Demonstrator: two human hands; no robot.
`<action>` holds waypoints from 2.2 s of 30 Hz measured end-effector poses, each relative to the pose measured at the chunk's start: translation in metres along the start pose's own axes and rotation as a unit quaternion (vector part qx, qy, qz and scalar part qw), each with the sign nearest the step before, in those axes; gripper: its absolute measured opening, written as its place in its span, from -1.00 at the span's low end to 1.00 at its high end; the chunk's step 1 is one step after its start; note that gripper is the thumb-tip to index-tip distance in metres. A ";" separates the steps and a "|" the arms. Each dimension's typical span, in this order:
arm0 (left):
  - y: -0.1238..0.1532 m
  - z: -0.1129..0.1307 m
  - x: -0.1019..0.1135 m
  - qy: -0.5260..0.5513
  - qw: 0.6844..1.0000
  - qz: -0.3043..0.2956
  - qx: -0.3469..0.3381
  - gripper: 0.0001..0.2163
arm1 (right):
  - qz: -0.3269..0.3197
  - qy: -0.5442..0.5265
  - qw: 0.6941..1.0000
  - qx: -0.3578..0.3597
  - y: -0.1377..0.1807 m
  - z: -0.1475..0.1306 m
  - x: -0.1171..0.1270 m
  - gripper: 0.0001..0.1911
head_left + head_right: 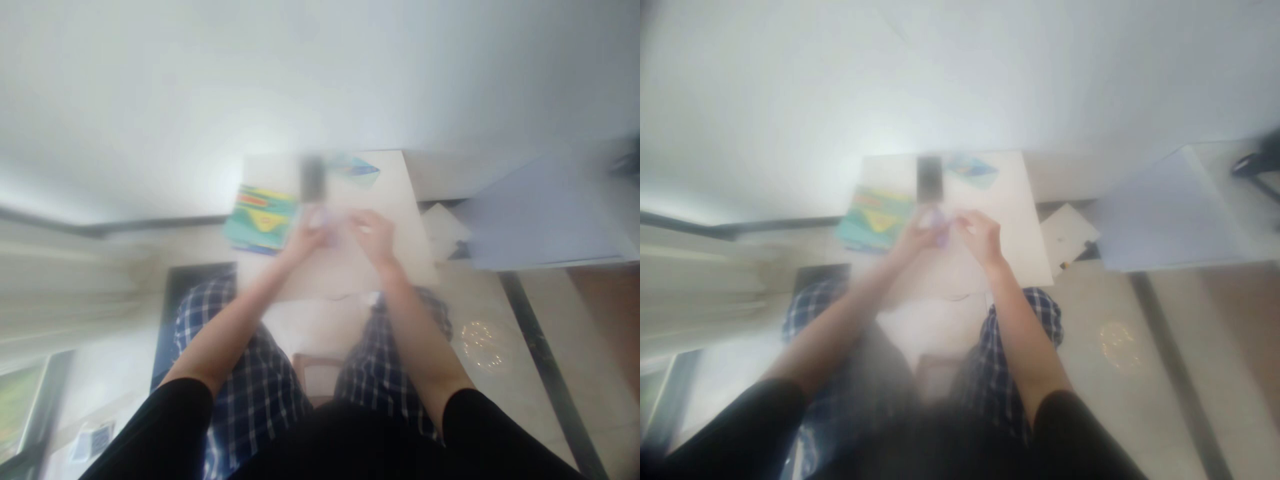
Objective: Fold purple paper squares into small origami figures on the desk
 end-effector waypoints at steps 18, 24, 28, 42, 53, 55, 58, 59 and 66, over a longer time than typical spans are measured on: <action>0.001 0.002 0.002 -0.008 1.000 0.000 -0.009 -0.21 | -0.028 -0.124 0.981 -0.149 0.000 0.004 -0.003 -0.80; 0.002 0.007 0.001 -0.020 1.000 -0.008 -0.022 -0.21 | -0.085 -0.269 0.920 -0.274 -0.001 0.015 -0.011 -0.66; 0.003 0.008 0.000 -0.035 0.998 -0.018 -0.049 -0.26 | -0.124 -0.374 0.853 -0.342 0.005 0.017 -0.024 -0.58; 0.002 0.013 0.006 -0.109 0.993 0.025 -0.048 -0.40 | -0.053 -0.159 0.975 -0.147 -0.003 -0.001 -0.006 -0.79; 0.003 0.015 0.009 -0.106 0.992 0.045 -0.041 -0.42 | -0.047 -0.087 0.993 -0.060 0.001 -0.013 -0.003 -0.70; 0.004 0.015 0.009 -0.107 0.992 0.047 -0.040 -0.41 | -0.046 -0.072 0.995 -0.049 0.002 -0.012 -0.006 -0.70; 0.005 0.017 0.008 -0.104 0.993 0.046 -0.041 -0.43 | -0.030 -0.075 0.995 -0.056 0.003 -0.009 -0.009 -0.77; 0.006 0.018 0.007 -0.103 0.993 0.044 -0.040 -0.43 | -0.024 -0.083 0.994 -0.062 0.003 -0.008 -0.009 -0.78; 0.007 0.018 0.004 -0.095 0.994 0.039 -0.047 -0.43 | -0.015 -0.126 0.983 -0.131 0.004 -0.007 -0.010 -0.80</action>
Point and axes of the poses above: each hand's wrist, its own y-axis away from the middle knuckle, its own x-axis out of the back of the hand, z = x × y, the point moved 5 cm from there along -y, towards the middle knuckle, and after that the axes turned 5 degrees about y, right-handed, at the moved point
